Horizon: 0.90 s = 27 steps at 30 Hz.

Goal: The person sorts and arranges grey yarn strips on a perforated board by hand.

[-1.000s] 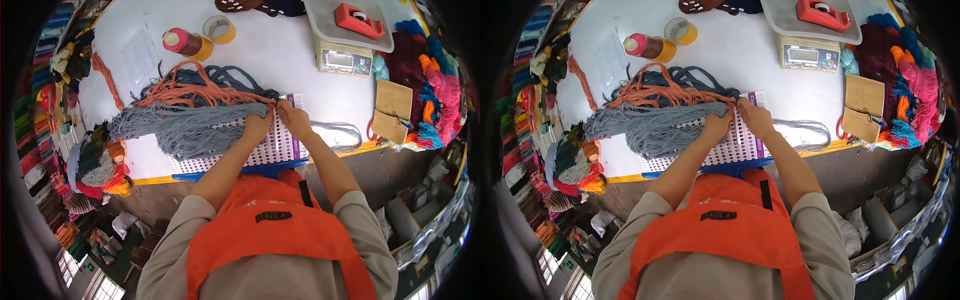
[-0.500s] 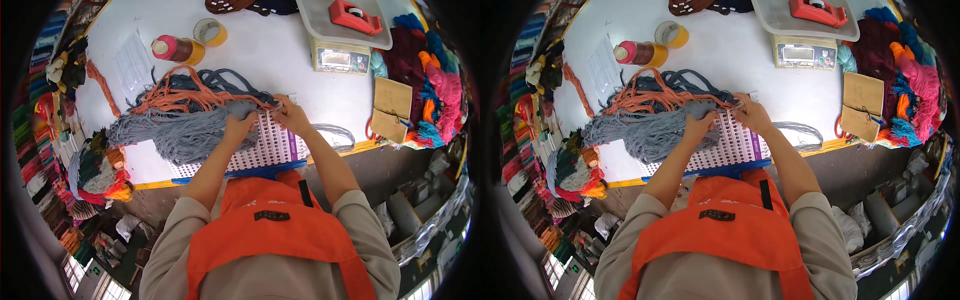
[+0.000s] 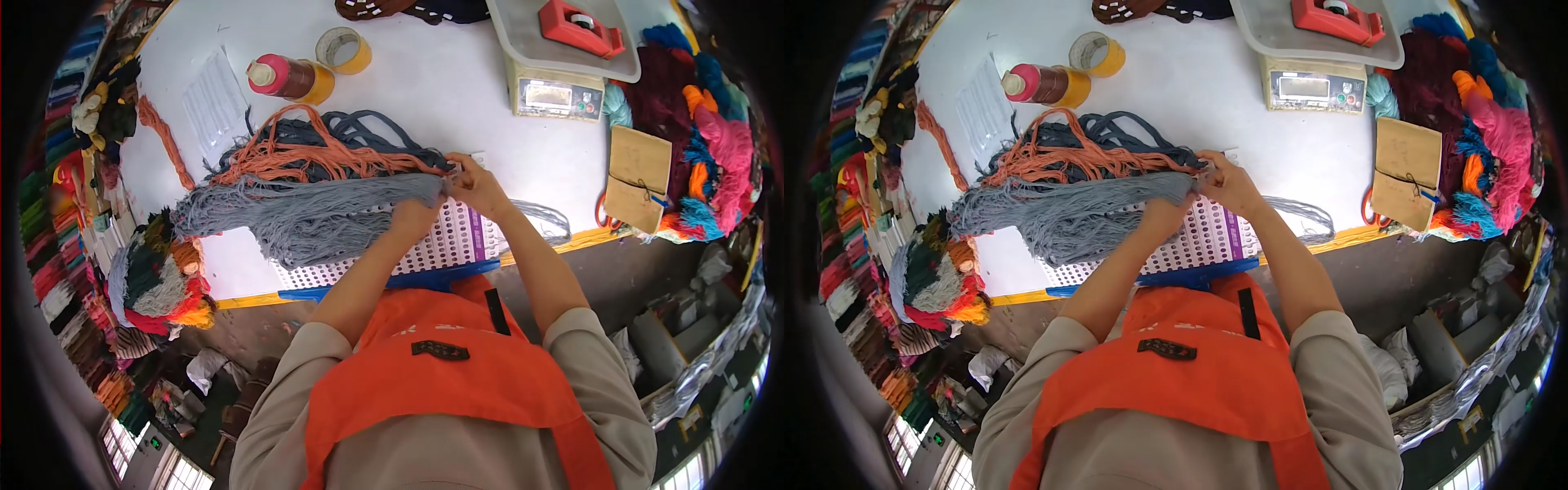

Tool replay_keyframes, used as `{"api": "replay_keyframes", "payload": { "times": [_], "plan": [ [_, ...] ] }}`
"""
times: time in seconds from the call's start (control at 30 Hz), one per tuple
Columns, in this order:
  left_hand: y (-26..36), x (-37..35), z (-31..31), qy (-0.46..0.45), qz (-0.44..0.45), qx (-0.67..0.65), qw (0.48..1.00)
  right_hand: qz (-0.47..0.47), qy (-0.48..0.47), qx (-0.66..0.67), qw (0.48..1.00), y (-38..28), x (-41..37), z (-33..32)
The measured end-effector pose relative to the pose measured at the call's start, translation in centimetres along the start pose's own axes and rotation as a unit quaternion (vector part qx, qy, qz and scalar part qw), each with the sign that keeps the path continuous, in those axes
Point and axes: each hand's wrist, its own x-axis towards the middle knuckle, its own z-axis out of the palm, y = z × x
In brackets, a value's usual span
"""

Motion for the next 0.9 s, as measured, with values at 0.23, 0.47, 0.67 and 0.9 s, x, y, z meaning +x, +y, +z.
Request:
{"api": "replay_keyframes", "payload": {
  "times": [0.23,0.47,0.67,0.9],
  "plan": [
    [-2.7,-5.6,-16.1,0.049,-0.185,-0.563,0.804,0.053,0.091,-0.058,0.993,-0.9,1.0,1.2],
    [-8.4,-10.5,-27.6,0.369,-0.075,-0.567,0.733,0.068,0.084,-0.078,0.991,-1.2,0.8,1.5],
    [-2.7,-14.0,-22.3,0.077,-0.082,-0.597,0.794,0.037,0.134,-0.205,0.969,-0.1,0.1,3.0],
    [4.1,-17.4,-18.7,0.033,0.093,-0.726,0.68,-0.088,0.166,0.038,0.981,-9.0,-5.5,11.6]
  ]
}}
